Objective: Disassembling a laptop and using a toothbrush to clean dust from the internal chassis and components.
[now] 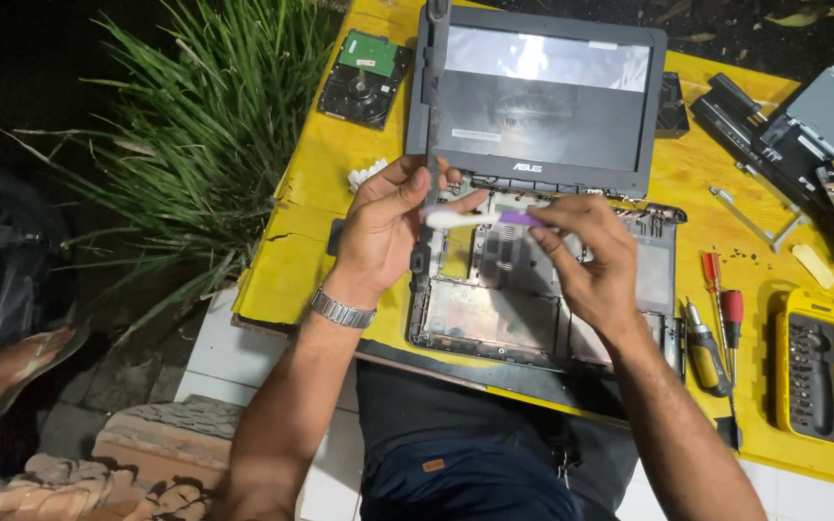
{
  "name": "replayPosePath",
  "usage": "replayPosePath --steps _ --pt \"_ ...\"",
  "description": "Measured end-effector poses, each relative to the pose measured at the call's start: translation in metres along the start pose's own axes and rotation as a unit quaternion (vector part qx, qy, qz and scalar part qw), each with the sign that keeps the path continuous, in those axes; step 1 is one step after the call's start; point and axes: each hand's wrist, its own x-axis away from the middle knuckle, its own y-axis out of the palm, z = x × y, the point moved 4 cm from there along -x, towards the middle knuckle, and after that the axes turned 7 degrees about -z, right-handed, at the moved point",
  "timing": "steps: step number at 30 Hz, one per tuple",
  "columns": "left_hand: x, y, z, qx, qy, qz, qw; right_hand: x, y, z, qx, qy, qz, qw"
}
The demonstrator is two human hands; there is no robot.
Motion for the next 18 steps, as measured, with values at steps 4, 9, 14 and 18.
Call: replayPosePath --steps 4,9,14,18 --pt "0.001 -0.001 -0.004 -0.021 -0.005 -0.003 1.0 0.003 -0.004 0.008 0.0 -0.001 0.007 1.0" --pt "0.006 0.006 -0.007 0.004 -0.03 -0.005 1.0 -0.013 -0.02 0.006 0.01 -0.004 0.021 1.0" --pt "0.011 -0.012 -0.016 -0.01 -0.058 -0.005 0.998 -0.027 -0.025 0.0 0.009 -0.017 0.006 1.0" --pt "0.015 -0.016 -0.015 -0.034 -0.069 0.008 0.997 -0.031 -0.023 0.004 0.008 -0.034 0.005 0.999"
